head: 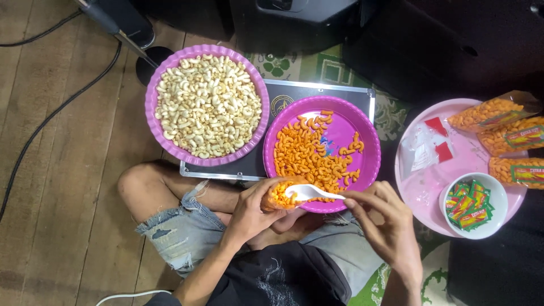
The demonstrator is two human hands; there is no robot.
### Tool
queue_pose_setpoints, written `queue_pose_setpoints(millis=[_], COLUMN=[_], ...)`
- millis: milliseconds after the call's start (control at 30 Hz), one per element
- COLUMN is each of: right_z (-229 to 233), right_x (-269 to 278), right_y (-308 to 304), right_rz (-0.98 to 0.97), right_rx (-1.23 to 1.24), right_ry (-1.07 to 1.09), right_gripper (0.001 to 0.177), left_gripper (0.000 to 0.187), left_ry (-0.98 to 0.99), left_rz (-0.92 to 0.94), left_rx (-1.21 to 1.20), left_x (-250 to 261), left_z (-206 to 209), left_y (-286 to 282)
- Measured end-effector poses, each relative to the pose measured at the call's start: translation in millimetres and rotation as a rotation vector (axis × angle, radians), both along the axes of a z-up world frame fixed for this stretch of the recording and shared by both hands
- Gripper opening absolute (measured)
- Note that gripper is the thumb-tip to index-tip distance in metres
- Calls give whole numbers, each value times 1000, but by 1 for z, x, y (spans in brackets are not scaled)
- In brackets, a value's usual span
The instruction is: A person scoops orange snack curls from a bowl into a small plastic bag using a spoon while sitting on the floor.
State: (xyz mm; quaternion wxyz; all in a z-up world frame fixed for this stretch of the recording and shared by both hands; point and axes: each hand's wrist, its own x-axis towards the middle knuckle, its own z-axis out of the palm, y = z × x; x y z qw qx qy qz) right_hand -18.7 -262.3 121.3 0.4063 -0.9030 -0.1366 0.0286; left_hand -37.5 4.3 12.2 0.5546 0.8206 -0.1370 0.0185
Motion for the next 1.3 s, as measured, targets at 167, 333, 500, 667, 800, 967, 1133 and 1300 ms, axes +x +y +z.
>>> queue_pose_setpoints(millis=[167, 333, 500, 667, 800, 967, 1133, 1300], right_z=[18, 22, 17, 34, 40, 39, 41, 34], right_x=[-8, -13, -17, -14, -11, -7, -7, -3], right_y=[16, 9, 3, 5, 10, 4, -1, -2], right_rz=[55, 60, 152, 174, 245, 229, 192, 306], right_rx=[-186, -195, -303, -240, -245, -281, -245, -304], right_ry=[-188, -215, -212, -263, -272, -248, -250, -219], right_gripper=[26, 33, 43, 37, 32, 35, 40, 41], left_gripper=[69, 69, 67, 67, 65, 66, 66, 70], left_ry=[27, 57, 33, 39, 23, 24, 66, 78], left_rz=[12, 32, 14, 13, 11, 10, 15, -32], left_rx=[-29, -52, -60, -53, -47, -50, -41, -69], left_x=[-6, -10, -12, -13, -13, -12, -12, -9], left_z=[3, 5, 9, 11, 12, 10, 11, 12], left_y=[1, 3, 4, 5, 3, 3, 3, 2])
